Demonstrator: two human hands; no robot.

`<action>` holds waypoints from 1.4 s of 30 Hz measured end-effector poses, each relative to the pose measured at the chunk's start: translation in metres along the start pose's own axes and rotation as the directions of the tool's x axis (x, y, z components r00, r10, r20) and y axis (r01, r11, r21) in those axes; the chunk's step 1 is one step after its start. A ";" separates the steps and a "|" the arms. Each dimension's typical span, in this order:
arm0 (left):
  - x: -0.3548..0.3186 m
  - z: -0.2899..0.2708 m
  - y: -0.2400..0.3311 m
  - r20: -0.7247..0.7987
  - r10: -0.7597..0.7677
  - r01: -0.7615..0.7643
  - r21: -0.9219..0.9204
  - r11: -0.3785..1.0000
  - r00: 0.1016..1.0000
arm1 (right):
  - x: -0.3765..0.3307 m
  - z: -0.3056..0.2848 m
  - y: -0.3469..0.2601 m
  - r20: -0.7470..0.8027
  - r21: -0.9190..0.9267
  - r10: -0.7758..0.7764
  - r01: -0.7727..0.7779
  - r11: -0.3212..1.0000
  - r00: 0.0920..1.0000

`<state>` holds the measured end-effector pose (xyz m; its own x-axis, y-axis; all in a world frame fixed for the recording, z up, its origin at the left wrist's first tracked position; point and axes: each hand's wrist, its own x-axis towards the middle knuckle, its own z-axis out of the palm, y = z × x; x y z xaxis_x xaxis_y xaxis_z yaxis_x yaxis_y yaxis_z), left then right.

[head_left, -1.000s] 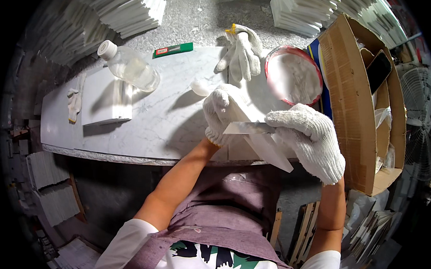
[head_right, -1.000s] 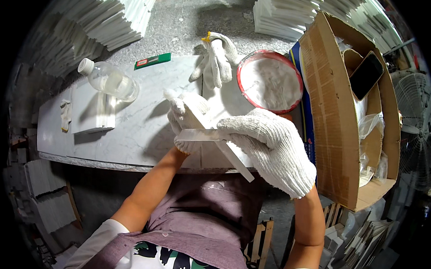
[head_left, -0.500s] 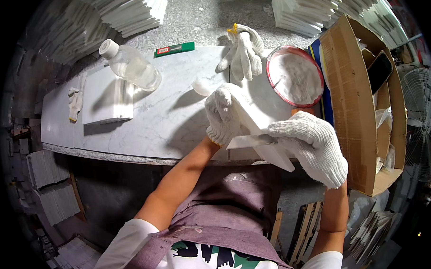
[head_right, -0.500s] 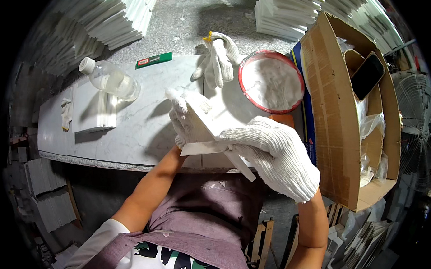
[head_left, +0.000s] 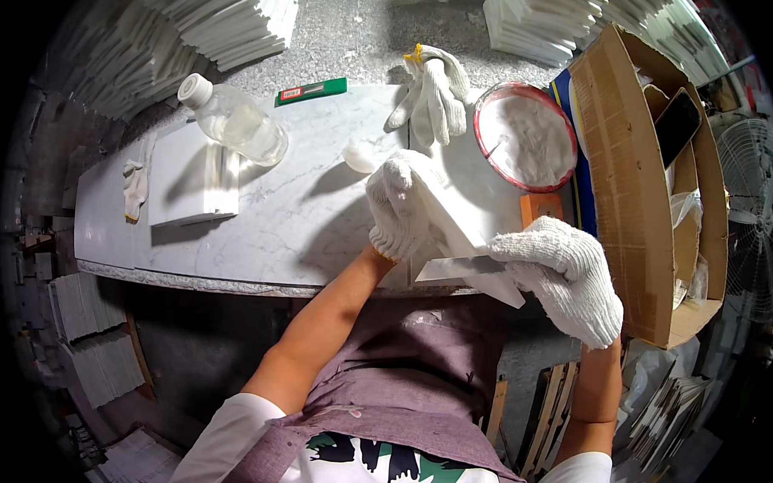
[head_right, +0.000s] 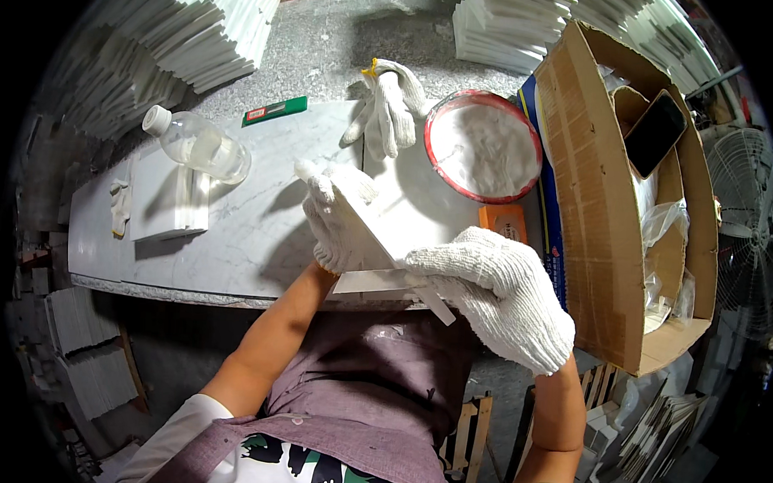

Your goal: The person scrapes the edges of a white rectangular tile using a metal scraper, repeatedly turning the tile to access different sides. The person then uses an orange block to rub the tile's surface. The person continues scraping the tile edges and surfaces throughout the clip.

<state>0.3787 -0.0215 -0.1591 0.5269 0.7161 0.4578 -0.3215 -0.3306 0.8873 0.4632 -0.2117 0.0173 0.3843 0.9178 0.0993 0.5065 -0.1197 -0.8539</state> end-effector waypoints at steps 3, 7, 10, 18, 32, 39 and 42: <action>0.001 0.003 -0.003 -0.006 0.009 -0.009 -0.004 1.000 1.000 | 0.006 0.004 0.003 -0.065 -0.005 0.011 -0.012 1.000 0.998; 0.003 0.004 -0.007 -0.017 0.041 -0.041 0.014 0.999 0.999 | 0.011 0.006 0.001 -0.052 0.072 -0.006 0.010 0.997 0.999; 0.009 0.001 0.009 0.018 0.096 -0.098 0.132 0.986 0.995 | 0.002 -0.007 0.003 0.057 0.024 0.000 -0.002 1.000 0.998; 0.006 0.003 0.012 0.005 -0.161 0.161 -0.096 0.982 0.987 | -0.002 -0.011 0.001 0.118 0.094 0.027 -0.038 0.995 0.993; 0.017 0.011 0.032 -0.043 0.071 -0.070 0.025 0.997 0.997 | -0.124 0.065 0.058 -0.298 0.869 0.482 0.025 0.495 0.824; 0.021 0.015 0.035 0.008 0.258 -0.255 0.198 0.946 0.966 | -0.086 0.052 0.043 -0.364 0.866 0.506 0.085 0.492 0.782; 0.021 0.012 0.032 -0.019 0.140 -0.138 0.066 0.988 0.990 | -0.077 0.034 0.038 -0.229 0.859 0.573 -0.114 0.500 0.787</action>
<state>0.3889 -0.0248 -0.1203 0.4618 0.6744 0.5761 -0.3388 -0.4662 0.8172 0.4267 -0.2741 -0.0403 0.7696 0.5670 -0.2938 -0.4532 0.1608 -0.8768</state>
